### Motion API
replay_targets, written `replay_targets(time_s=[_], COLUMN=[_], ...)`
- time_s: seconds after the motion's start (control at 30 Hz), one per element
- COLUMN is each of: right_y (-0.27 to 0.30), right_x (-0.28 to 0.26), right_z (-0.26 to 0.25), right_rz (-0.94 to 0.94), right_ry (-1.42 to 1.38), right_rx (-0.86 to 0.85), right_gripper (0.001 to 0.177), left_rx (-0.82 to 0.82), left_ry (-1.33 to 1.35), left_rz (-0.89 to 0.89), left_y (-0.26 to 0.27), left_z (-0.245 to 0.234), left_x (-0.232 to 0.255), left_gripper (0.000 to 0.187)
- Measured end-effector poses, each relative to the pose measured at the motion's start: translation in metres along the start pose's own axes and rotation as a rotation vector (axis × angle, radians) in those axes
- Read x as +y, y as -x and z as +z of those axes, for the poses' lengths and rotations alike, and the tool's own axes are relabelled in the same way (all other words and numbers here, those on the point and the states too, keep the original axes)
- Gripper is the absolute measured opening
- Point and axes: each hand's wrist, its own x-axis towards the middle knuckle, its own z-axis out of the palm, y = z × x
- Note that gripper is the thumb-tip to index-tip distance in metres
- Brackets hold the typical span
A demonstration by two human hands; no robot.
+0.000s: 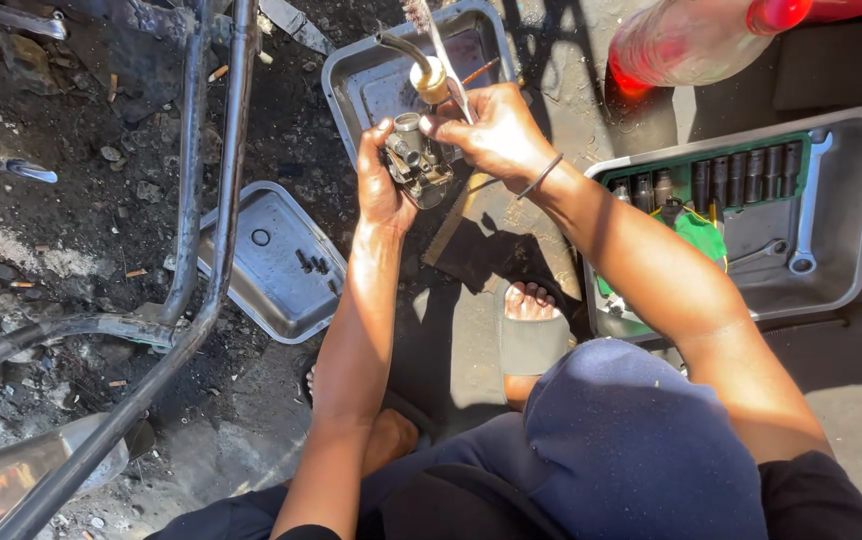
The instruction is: The person cleans a carburetor by scrubbing it with a toothbrush over a metal tray. They then pour a liquid from a plastic bottle onto the carburetor and use a compressed air nozzle to blow out debris.
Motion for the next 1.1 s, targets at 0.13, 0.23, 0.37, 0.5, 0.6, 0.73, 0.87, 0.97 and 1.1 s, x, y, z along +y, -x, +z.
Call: replay_targets(time_s=[0.13,0.23,0.37,0.5,0.6,0.73,0.87,0.97,1.1], right_y=[-0.001,-0.002,0.0,0.004,0.006,0.029,0.071,0.086,0.076], right_x=[0.003,-0.001,-0.003,-0.01,-0.012,-0.029,-0.023,-0.005,0.051], right_z=[-0.002,-0.002,-0.002,-0.001,-0.003,-0.016,-0.026,-0.015,-0.026], right_rz=[0.025,0.011,0.054,0.05,0.106,-0.107,-0.545,-0.621,-0.603], right_ry=[-0.033,-0.075,-0.131,-0.223,-0.228,0.303,0.499,0.569,0.644], right_rx=[-0.044,-0.068,-0.094,-0.12,-0.122,-0.1,0.133,0.194,0.201], right_gripper=[0.009,0.017,0.017,0.008,0.023,0.035,0.025,0.026,0.023], left_rx=[-0.009,-0.01,0.0,0.012,-0.009,-0.071,-0.081,0.024,0.059], left_ry=[0.003,0.021,0.024,0.02,0.031,0.067,0.058,0.123,0.097], left_rz=[0.006,0.005,0.008,0.009,-0.011,0.054,0.051,0.015,-0.041], left_y=[0.002,0.001,0.002,0.003,0.004,-0.002,-0.005,-0.021,-0.031], left_z=[0.001,0.005,0.006,0.006,0.006,-0.004,-0.009,-0.032,-0.032], left_x=[0.0,0.0,0.0,0.0,-0.003,-0.002,0.009,0.011,0.015], left_gripper=[0.029,0.029,0.025,0.026,0.031,0.041,0.06,0.052,0.064])
